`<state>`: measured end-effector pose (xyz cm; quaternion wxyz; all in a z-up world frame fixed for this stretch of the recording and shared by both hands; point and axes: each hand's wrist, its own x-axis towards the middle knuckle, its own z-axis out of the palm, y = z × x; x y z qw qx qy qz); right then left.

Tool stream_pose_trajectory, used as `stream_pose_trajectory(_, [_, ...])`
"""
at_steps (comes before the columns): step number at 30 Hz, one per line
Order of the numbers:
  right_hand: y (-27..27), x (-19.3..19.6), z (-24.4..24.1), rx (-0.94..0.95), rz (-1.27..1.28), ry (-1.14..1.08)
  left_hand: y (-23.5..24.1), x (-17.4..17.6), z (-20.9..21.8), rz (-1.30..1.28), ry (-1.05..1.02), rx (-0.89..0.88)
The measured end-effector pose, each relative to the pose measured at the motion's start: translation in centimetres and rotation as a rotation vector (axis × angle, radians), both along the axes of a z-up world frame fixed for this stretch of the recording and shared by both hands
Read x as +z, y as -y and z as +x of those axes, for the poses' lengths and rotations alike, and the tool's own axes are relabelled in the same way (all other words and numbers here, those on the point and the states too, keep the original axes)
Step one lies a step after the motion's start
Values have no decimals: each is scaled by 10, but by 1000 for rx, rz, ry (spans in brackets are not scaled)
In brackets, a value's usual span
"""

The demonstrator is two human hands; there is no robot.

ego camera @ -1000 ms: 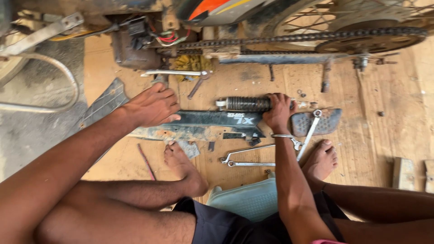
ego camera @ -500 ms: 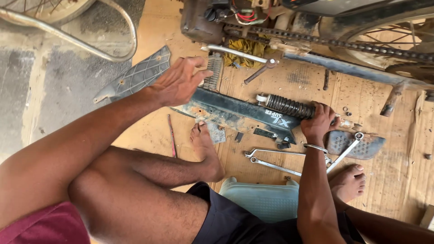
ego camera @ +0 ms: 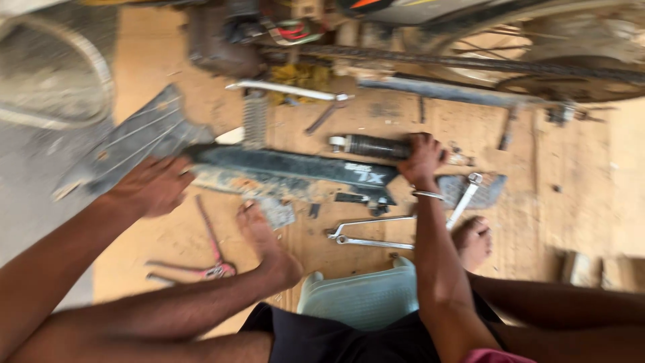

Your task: The person works on the rear section of a motorcycle, using a wrench to loosen bolts near the chain and engine. They remove a rear shock absorber, inspect it, and then use a hammer to tap the spring assembly while holding it in their hands.

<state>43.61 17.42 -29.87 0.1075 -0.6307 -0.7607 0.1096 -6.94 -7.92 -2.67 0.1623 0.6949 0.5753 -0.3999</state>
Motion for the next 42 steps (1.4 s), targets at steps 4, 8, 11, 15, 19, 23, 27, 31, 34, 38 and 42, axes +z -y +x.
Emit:
stream_pose_trajectory(4, [7,13,-9,40,37,122,-13,-13,-5,0,62,70])
stream_pose_trajectory(8, [14,30,-24,-18,-74,158,-29,-1,12,-87,25,234])
stream_pose_trajectory(11, [16,43,-32,-74,-57,151,-44,4,20,-104,-8,191])
stream_pose_trajectory(15, [27,67,-34,-104,-21,26,-60,16,28,-78,-13,146])
stream_pose_trajectory(19, [36,73,-32,-84,47,-23,-74,32,33,-50,-43,126])
stream_pose_trajectory(23, [53,92,-32,-81,134,-72,-79,22,21,21,-18,64])
stream_pose_trajectory(27, [58,103,-27,-113,205,-76,-92,40,39,31,-60,74])
stream_pose_trajectory(31, [56,107,-17,-179,148,-193,-101,46,53,30,-80,31])
stream_pose_trajectory(34, [51,106,-8,-131,239,-310,-104,48,60,19,-71,25])
stream_pose_trajectory(38, [46,124,-1,-25,257,-347,-108,51,62,25,-80,3])
stream_pose_trajectory(42, [42,124,5,100,130,-423,-109,46,57,33,-87,-13])
